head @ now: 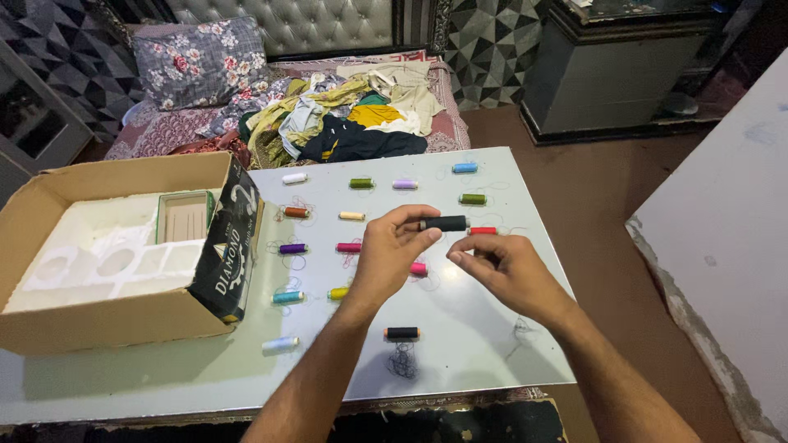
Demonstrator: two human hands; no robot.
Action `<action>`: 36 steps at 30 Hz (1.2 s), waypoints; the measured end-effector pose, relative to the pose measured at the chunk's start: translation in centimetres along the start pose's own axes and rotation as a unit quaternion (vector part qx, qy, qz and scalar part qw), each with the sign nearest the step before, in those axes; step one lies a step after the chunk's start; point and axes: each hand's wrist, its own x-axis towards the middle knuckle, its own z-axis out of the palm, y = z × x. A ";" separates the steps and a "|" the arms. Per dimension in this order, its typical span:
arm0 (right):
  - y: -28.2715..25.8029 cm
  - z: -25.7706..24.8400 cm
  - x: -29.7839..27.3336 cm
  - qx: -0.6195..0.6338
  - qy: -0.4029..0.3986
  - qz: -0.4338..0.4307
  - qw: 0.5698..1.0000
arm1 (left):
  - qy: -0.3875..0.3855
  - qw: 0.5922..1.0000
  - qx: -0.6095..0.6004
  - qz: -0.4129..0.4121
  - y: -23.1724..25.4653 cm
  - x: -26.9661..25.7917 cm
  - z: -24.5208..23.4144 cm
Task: The person picks up several spools of thread from a table, winds loose thread back onto them, and places them into a storage box containing a sewing kit.
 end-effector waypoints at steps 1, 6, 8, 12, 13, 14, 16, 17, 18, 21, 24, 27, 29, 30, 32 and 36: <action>-0.6 -0.3 -0.2 -0.017 0.001 -0.007 1.000 | 0.010 0.999 0.046 -0.019 0.2 -0.1 0.1; -2.0 -1.8 0.4 -0.084 0.045 -0.124 0.988 | 0.010 0.979 0.199 0.029 1.5 -0.7 1.0; -1.9 -2.7 0.9 -0.085 0.065 -0.162 0.981 | -0.027 0.980 0.193 0.041 1.8 -1.1 1.0; -0.4 -3.2 2.2 -0.061 0.070 -0.096 0.991 | -0.095 0.994 0.055 -0.022 1.8 -1.4 0.6; 0.1 -2.6 2.2 -0.039 0.078 -0.087 0.992 | -0.084 0.995 0.030 -0.045 1.5 -1.3 0.5; 0.5 -2.0 2.2 -0.017 0.084 -0.079 0.993 | -0.070 0.995 0.005 -0.067 1.3 -1.1 0.4; 1.0 -0.7 1.4 -0.044 0.059 -0.075 0.994 | -0.040 0.997 -0.017 -0.066 0.8 -0.7 0.1; 0.9 -0.1 1.1 -0.058 0.045 -0.072 0.995 | -0.023 0.999 -0.015 -0.043 0.6 -0.4 0.1; 0.8 0.2 0.8 -0.066 0.036 -0.096 0.993 | -0.007 1.000 -0.013 -0.021 0.4 -0.3 0.1; -0.1 0.1 0.1 -0.105 0.019 -0.169 0.980 | 0.048 0.989 0.137 -0.030 0.7 -0.7 0.2; -1.0 -1.3 0.6 -0.153 0.040 -0.217 0.963 | 0.004 0.980 0.200 -0.018 1.2 -0.8 0.4; -1.4 -2.9 1.5 -0.137 0.070 -0.166 0.974 | -0.063 0.980 0.187 0.019 1.4 -1.2 0.6; -1.1 -3.4 2.2 -0.096 0.066 -0.089 0.989 | -0.070 0.990 0.118 -0.016 1.4 -1.2 0.7; -0.6 -3.3 2.2 -0.085 0.070 -0.076 0.991 | -0.072 0.993 0.084 -0.034 1.2 -1.3 0.6; 0.7 -2.5 2.4 -0.062 0.077 -0.051 0.994 | -0.077 0.995 0.020 -0.057 0.8 -1.0 0.5; 3.2 -0.1 2.0 -0.047 0.052 -0.095 0.993 | -0.067 0.994 -0.018 -0.090 0.2 -0.7 0.0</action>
